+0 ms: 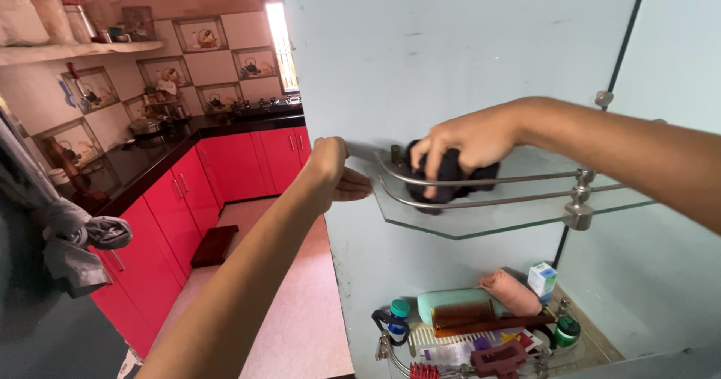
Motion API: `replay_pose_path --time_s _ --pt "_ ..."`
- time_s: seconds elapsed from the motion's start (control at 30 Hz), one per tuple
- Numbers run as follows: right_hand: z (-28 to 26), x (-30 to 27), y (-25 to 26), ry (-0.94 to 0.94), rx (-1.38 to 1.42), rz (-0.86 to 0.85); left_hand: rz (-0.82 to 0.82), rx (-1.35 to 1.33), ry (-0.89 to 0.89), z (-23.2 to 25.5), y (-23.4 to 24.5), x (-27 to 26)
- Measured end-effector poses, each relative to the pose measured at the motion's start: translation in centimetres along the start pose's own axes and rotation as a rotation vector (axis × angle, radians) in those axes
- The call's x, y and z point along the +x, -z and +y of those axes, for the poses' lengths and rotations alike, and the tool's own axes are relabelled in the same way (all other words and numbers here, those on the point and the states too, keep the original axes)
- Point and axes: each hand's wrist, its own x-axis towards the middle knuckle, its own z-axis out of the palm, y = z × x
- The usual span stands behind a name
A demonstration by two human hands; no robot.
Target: The person sits on the bathroom floor and wipes various toiletries, including bottles, jars, and tubes, with a black cloth. They handle each item individually, wiping the exterior surfaces before placing them back on the floor. Finally, the person stands up and wipes a glass shelf mounted on the wall.
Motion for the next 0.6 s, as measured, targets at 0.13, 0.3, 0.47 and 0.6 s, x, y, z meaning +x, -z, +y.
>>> replay_pose_path --time_s 0.13,0.3,0.47,0.6 --pt "1.0 0.6 1.4 0.166 0.009 0.087 -0.008 -0.003 0.003 0.1 0.1 0.1" --pt "0.0 5.0 -0.2 0.038 -0.307 0.441 -0.013 0.017 0.001 0.0 0.1 0.5" --pt "-0.4 6.5 0.0 -0.083 -0.417 0.277 -0.027 0.008 0.002 -0.2 0.2 1.3" --pt "0.1 4.7 0.1 0.088 -0.257 0.200 0.001 0.000 -0.023 -0.2 0.0 0.8"
